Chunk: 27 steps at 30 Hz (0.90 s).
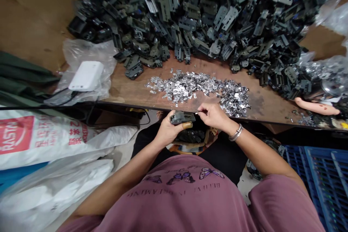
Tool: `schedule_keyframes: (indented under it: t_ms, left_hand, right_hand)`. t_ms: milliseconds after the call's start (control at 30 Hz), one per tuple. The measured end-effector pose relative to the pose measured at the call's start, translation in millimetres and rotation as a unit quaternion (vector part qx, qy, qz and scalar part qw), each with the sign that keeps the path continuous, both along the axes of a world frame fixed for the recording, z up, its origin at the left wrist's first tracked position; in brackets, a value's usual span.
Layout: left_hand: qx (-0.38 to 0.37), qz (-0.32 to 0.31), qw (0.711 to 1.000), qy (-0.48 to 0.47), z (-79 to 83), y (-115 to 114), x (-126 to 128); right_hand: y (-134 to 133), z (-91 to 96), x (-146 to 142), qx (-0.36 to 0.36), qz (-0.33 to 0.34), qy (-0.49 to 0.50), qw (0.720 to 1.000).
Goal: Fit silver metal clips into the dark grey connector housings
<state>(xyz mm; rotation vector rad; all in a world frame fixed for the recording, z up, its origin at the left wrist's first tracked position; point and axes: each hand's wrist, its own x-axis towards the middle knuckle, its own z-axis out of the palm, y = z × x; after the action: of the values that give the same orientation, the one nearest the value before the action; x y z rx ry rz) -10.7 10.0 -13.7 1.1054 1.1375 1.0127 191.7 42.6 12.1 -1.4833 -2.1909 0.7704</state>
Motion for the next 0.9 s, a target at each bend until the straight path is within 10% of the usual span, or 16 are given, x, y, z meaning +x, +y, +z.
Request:
schedule_keyframes:
  t_ms: [300, 600, 733, 900]
  left_hand:
    - [0.058, -0.076, 0.995, 0.022, -1.7, -10, -7]
    - [0.017, -0.09, 0.995, 0.036, 0.0, -19, -19]
    - [0.015, -0.058, 0.997, 0.041, 3.8, -20, -21]
    - [0.064, -0.034, 0.997, 0.026, -7.8, -23, -17]
  right_hand:
    - [-22, 24.8, -6, 0.028, 0.103, -0.006, 0.994]
    - [-51, -4.2, -14, 0.21, 0.138, 0.098, 0.963]
    - [-55, -15.6, -20, 0.056, -0.076, 0.259, 0.961]
    - [-52, -18.7, -38, -0.27, -0.173, 0.438, 0.84]
